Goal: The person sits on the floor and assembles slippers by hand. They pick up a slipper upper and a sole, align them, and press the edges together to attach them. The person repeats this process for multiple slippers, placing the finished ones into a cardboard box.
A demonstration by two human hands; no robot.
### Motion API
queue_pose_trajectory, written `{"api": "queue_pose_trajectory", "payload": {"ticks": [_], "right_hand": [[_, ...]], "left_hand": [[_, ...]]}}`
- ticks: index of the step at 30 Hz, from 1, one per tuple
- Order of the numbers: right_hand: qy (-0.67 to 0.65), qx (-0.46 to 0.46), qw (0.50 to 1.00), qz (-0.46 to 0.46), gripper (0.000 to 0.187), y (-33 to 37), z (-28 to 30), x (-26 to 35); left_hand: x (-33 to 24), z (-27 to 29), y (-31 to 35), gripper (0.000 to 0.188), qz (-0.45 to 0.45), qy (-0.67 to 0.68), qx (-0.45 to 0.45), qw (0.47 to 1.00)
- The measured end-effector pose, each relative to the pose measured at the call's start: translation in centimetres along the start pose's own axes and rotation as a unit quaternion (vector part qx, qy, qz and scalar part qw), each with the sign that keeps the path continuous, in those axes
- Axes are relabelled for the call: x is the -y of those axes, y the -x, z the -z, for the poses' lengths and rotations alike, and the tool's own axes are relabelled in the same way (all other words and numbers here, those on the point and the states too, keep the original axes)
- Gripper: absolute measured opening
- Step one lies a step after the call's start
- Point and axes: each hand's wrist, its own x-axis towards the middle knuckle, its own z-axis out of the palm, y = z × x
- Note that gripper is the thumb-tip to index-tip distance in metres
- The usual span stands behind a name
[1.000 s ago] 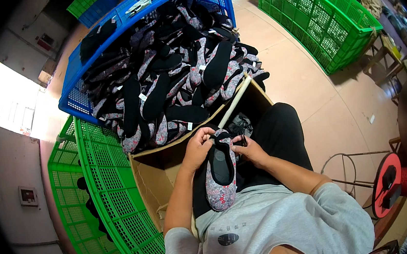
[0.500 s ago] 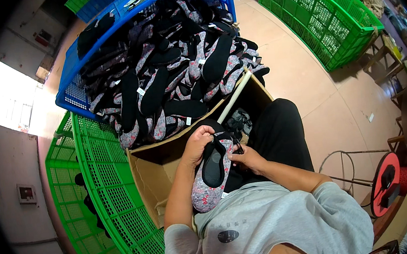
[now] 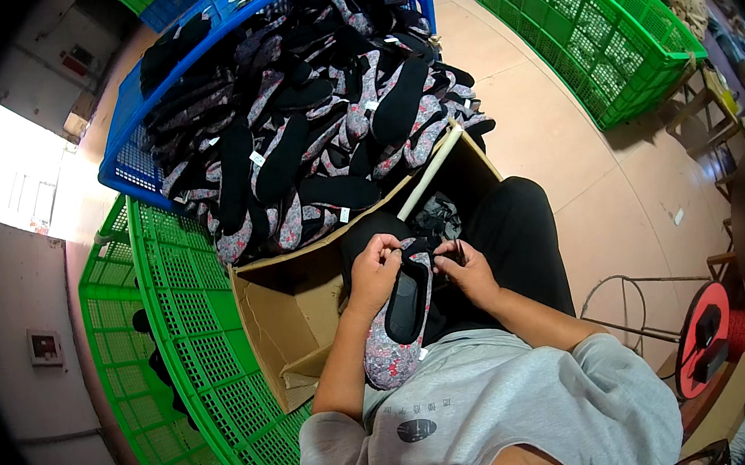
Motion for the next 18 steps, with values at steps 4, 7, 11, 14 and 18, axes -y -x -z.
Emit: {"api": "queue_pose_trajectory", "payload": {"ticks": [4,7,11,14,18], "right_hand": [[-0.016,0.045,0.999,-0.005,0.027,-0.6,0.0,1.7],[0.027,0.057,0.998,0.001,0.034,-0.6,-0.6,3.8],[0.087,0.080,0.993,0.009,0.040,-1.4,-0.9,4.5],[0.141,0.107,0.984,-0.007,0.036,-2.5,-0.6,4.0],[0.230,0.114,0.966,0.022,0.027,-3.7,0.1,1.9]], "left_hand": [[-0.5,-0.2,0.2,0.006,-0.001,-0.014,0.000,1.000],[-0.4,-0.4,0.3,0.007,-0.013,-0.033,-0.012,0.999],[-0.7,-0.5,0.3,0.009,-0.025,-0.040,-0.017,0.999],[-0.8,-0.5,0.2,0.010,-0.025,-0.047,-0.011,0.999],[-0.8,-0.8,0.1,0.010,-0.026,-0.049,-0.020,0.998]]}}
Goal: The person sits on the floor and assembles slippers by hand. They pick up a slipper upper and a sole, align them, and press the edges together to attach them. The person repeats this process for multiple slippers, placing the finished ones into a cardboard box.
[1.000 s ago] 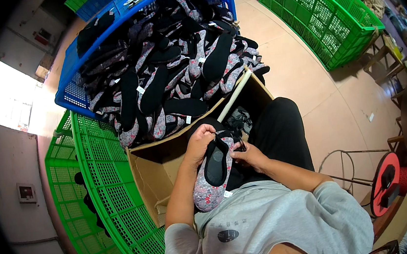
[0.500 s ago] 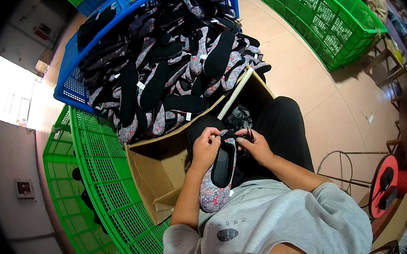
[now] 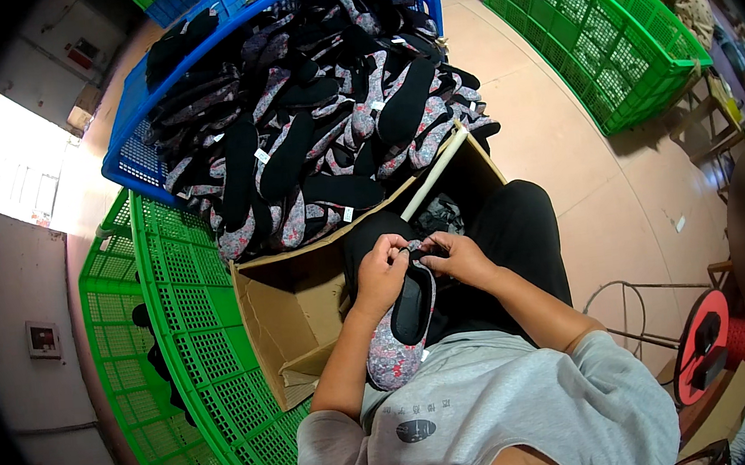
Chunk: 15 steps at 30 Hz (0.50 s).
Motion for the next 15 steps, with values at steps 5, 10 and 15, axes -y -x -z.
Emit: {"api": "queue_pose_trajectory", "payload": {"ticks": [5,10,15], "right_hand": [[-0.041,-0.063,0.997,-0.029,0.020,0.5,-0.2,1.4],[-0.116,-0.121,0.985,0.031,0.015,0.7,-0.6,1.6],[-0.149,-0.135,0.978,0.049,0.012,0.3,-0.6,1.7]], "left_hand": [[-0.3,0.1,0.0,0.014,-0.080,-0.038,-0.029,0.996],[0.3,0.0,-0.1,0.019,-0.056,-0.006,0.011,0.998],[0.3,0.3,-0.2,0.023,-0.015,0.007,0.044,0.999]]}}
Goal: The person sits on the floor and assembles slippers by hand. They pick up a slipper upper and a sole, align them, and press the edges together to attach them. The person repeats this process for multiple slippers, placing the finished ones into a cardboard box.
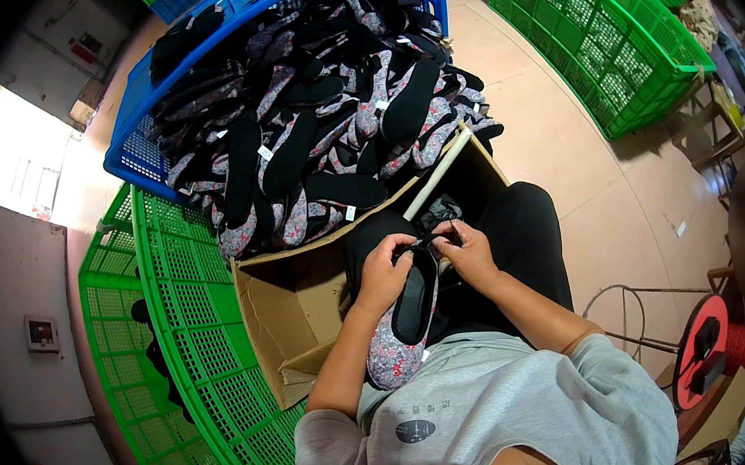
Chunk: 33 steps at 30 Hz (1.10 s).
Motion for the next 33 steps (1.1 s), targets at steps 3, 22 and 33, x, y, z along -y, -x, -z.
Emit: {"api": "queue_pose_trajectory", "payload": {"ticks": [3,22,33], "right_hand": [[-0.056,-0.010,0.997,-0.049,0.009,-0.2,-0.7,0.7],[-0.160,0.006,0.976,-0.148,0.013,-0.6,-1.1,0.1],[-0.187,0.038,0.971,-0.145,0.014,-0.6,-1.2,0.5]], "left_hand": [[1.1,0.1,-0.1,0.025,-0.006,-0.002,0.010,1.000],[1.2,1.4,-4.7,0.010,0.236,0.276,0.114,0.925],[2.3,1.4,-4.5,0.010,0.253,0.465,0.104,0.842]]}}
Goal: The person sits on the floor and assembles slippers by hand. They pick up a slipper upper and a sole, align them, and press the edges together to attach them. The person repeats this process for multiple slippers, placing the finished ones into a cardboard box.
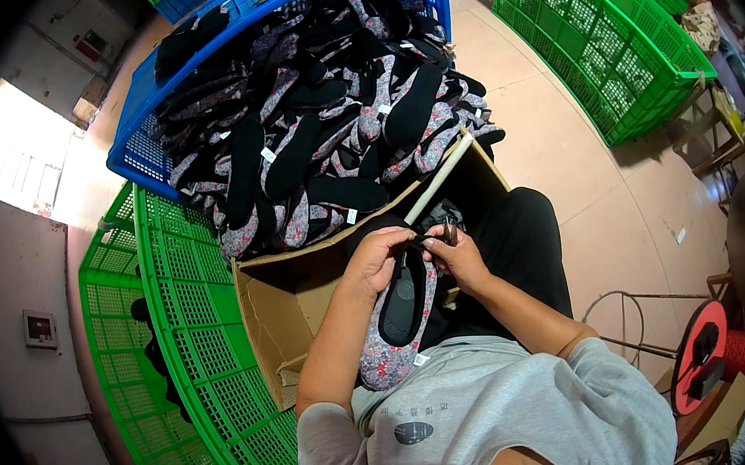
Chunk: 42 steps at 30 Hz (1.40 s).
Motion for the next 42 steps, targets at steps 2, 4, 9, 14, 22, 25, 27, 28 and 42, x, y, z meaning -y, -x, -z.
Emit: {"api": "queue_pose_trajectory", "payload": {"ticks": [2,4,9,14,22,25,27,28,42], "right_hand": [[0.000,0.001,1.000,0.004,0.013,-0.1,0.1,-0.1],[0.001,0.003,1.000,0.005,0.013,-0.1,0.2,-0.2],[-0.003,0.003,1.000,-0.002,0.012,-0.1,0.2,-0.1],[0.000,0.007,1.000,0.001,0.012,-0.1,0.1,0.0],[0.011,-0.016,1.000,-0.012,0.012,0.0,0.3,-0.1],[0.015,-0.022,1.000,-0.016,0.012,0.1,0.2,0.1],[0.015,-0.019,1.000,-0.016,0.012,0.1,0.2,0.1],[0.015,-0.017,1.000,-0.016,0.012,0.1,0.2,0.1],[0.006,-0.002,1.000,-0.022,0.014,0.1,0.5,-0.4]], "left_hand": [[0.2,0.3,-0.2,0.010,-0.006,0.028,0.007,1.000],[0.5,0.6,-0.5,0.010,-0.017,0.047,0.011,0.999],[0.9,0.7,-0.5,0.010,-0.052,0.070,-0.004,0.996],[0.7,0.4,0.0,0.011,-0.062,0.115,-0.010,0.991],[-0.1,-2.9,2.1,0.030,-0.034,0.001,0.011,0.999],[-0.2,-3.6,2.5,0.031,-0.040,0.007,-0.008,0.999],[-0.2,-3.2,2.4,0.033,-0.043,0.016,-0.001,0.999],[-0.1,-2.9,2.3,0.035,-0.045,0.021,0.003,0.999],[0.9,-2.1,1.1,0.024,-0.073,-0.105,-0.120,0.985]]}}
